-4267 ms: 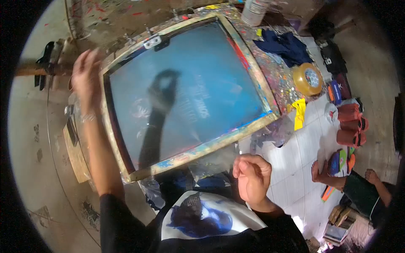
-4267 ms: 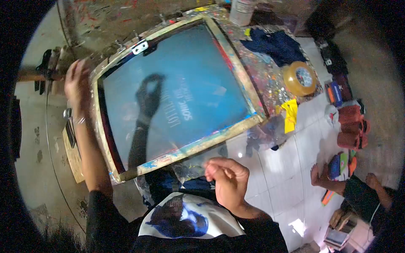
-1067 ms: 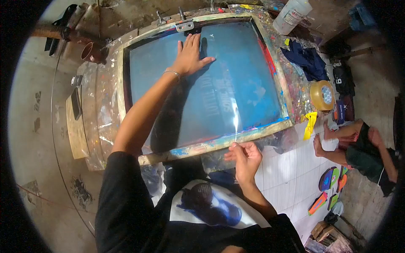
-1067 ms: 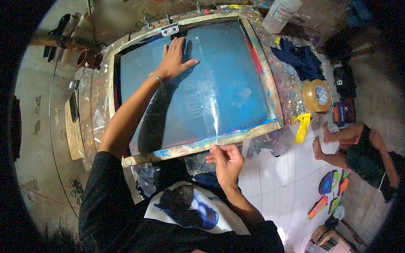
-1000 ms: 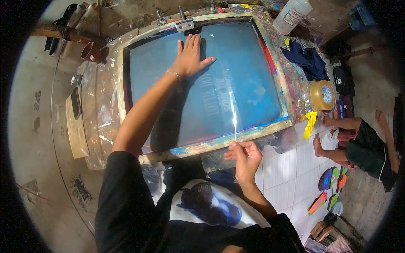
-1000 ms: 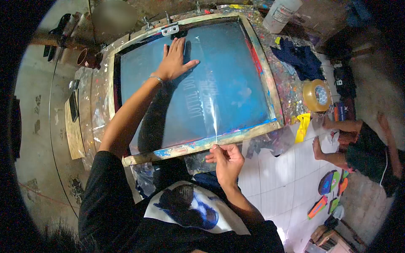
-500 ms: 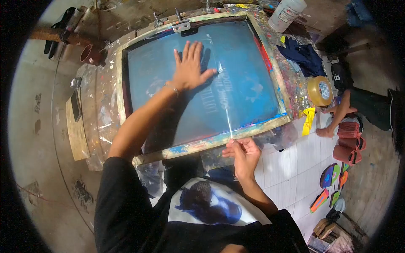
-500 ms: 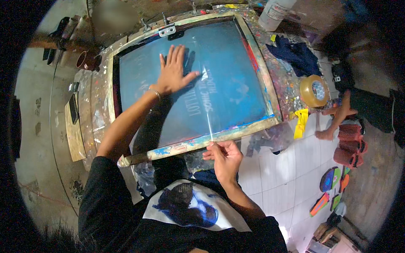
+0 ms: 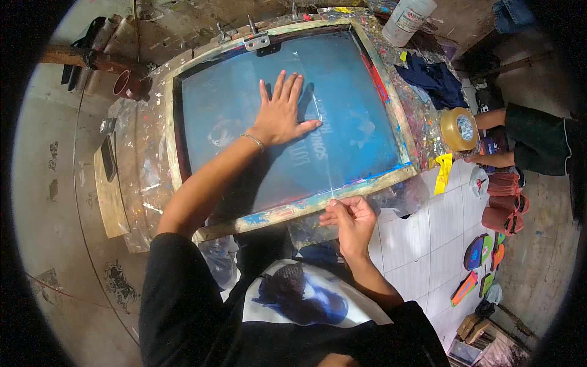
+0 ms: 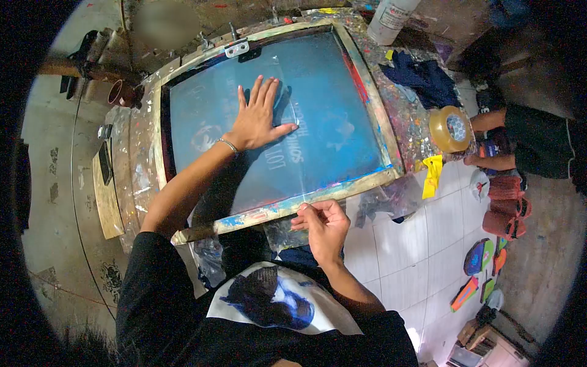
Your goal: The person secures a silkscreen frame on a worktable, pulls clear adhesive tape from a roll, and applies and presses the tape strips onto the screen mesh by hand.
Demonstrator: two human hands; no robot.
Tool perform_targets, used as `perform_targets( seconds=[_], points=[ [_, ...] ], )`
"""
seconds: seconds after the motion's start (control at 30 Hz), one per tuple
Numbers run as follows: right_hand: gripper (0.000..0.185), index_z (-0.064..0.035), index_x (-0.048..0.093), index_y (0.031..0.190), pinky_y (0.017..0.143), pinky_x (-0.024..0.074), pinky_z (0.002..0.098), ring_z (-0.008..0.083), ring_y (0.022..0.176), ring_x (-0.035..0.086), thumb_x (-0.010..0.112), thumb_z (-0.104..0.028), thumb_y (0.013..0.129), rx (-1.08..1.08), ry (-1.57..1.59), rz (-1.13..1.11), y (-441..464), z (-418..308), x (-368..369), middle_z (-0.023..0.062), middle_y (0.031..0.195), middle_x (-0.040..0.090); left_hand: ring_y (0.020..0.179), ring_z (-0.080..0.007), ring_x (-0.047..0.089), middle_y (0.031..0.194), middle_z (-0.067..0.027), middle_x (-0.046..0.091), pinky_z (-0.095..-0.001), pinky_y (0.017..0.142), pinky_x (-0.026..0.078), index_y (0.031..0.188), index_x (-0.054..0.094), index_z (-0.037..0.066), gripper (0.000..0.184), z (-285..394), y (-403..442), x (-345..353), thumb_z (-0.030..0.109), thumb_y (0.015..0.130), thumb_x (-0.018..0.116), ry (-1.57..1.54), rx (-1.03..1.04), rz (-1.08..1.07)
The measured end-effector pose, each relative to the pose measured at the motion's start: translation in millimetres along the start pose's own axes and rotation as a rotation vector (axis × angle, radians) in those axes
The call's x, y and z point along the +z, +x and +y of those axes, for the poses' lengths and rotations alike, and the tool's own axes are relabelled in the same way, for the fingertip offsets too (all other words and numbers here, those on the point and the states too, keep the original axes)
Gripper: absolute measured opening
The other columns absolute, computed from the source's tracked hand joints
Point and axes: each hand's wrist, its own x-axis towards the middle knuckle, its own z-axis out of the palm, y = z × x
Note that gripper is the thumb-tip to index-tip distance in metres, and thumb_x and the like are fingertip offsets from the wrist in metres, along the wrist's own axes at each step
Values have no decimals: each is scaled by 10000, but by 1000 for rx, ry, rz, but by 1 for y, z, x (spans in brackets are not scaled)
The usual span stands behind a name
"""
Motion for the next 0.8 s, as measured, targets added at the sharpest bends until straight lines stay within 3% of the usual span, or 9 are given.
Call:
perform_targets(
  seconds=[0.23, 0.4, 0.47, 0.57, 0.7, 0.8],
  points=[
    [120, 34, 554, 900, 547, 601, 317, 203, 644, 693, 660, -22, 908, 22, -4, 13, -2, 0, -1, 145, 800, 664, 1507, -365, 75, 1587, -204, 209, -700, 1130, 41, 1521, 171, -31, 1066, -30, 27, 16, 716, 845, 521, 60, -158, 146],
    [121, 27, 554, 897, 546, 598, 317, 198, 640, 689, 663, -25, 908, 37, 10, 12, 0, -1, 1, 144, 808, 665, 1501, -381, 87, 1581, -207, 220, -713, 1119, 25, 1521, 184, -24, 1075, 4, -5, 9, 737, 836, 508, 60, -8, 54],
    [140, 17, 526, 929, 521, 587, 336, 211, 586, 665, 656, 20, 876, 31, 19, 33, 1, -2, 4, 151, 774, 653, 1497, -389, 98, 1576, -209, 229, -707, 1122, 14, 1523, 191, -16, 1095, 18, -23, 5, 756, 816, 514, 31, 95, 32],
    [217, 16, 460, 1028, 562, 598, 332, 217, 632, 685, 642, -2, 910, 16, 25, 0, 2, -3, 3, 167, 805, 661, 1497, -386, 104, 1574, -210, 229, -697, 1129, 12, 1523, 192, -14, 1102, 20, -24, 3, 763, 810, 512, -9, 112, 10],
    [310, 0, 394, 1109, 562, 597, 335, 223, 624, 680, 632, 10, 910, -21, 13, -4, 1, -1, 3, 185, 804, 658, 1496, -376, 123, 1575, -203, 234, -697, 1131, 30, 1523, 196, -10, 1016, -5, 4, 8, 700, 864, 505, 68, -37, 166],
    [356, -13, 366, 1145, 558, 594, 335, 221, 619, 676, 631, 13, 910, -9, 7, 12, 2, -4, 4, 194, 809, 658, 1493, -385, 125, 1572, -206, 243, -706, 1125, 39, 1518, 200, -22, 966, 4, -6, 8, 644, 889, 509, 84, -8, 105]
  ],
)
